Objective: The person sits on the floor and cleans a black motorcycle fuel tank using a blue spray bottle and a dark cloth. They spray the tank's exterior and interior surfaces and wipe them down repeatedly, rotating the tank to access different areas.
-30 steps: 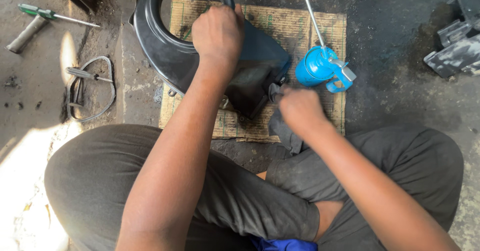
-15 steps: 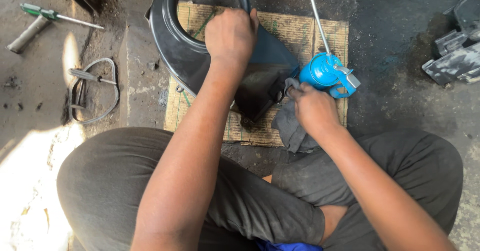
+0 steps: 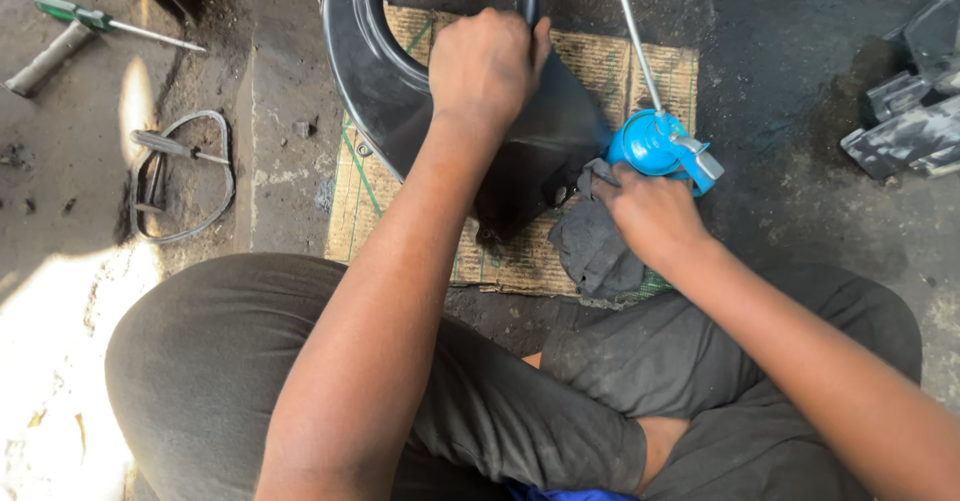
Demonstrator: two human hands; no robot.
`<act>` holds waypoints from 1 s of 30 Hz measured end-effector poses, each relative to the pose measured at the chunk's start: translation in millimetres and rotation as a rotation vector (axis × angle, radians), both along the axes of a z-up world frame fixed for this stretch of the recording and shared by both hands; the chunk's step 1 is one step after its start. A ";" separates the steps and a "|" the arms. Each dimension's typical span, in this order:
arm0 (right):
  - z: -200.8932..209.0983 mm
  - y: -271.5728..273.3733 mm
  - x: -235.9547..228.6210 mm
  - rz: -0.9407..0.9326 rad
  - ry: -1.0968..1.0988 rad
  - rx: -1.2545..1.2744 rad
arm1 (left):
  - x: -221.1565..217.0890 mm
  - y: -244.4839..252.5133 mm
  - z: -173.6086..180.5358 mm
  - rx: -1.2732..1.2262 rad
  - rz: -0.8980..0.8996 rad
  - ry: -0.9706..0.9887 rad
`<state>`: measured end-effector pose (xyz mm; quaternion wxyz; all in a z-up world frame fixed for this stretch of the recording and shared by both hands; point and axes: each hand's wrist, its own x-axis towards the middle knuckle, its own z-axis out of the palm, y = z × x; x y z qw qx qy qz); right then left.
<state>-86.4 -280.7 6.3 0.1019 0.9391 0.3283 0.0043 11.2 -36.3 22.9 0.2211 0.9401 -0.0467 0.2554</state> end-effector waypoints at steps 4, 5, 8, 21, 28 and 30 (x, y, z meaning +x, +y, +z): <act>-8.9 2.2 -7.1 -0.026 -0.055 -0.030 | 4.7 -0.7 -1.3 -0.013 0.000 0.000; -10.4 3.6 -8.0 -0.031 -0.067 -0.082 | 5.8 0.0 -1.5 -0.009 0.004 0.034; -17.7 8.0 -12.8 -0.043 -0.135 -0.130 | 5.2 0.6 -6.3 -0.048 0.053 0.027; -21.4 -22.8 -8.8 -0.238 0.324 0.524 | 19.1 20.3 -38.7 -0.029 0.131 0.204; -24.2 -3.1 -8.8 -0.294 0.430 0.365 | 13.5 32.0 -37.6 -0.025 0.133 0.291; -23.0 -1.4 -8.2 -0.310 0.462 0.345 | 14.6 31.4 -38.6 -0.003 0.139 0.272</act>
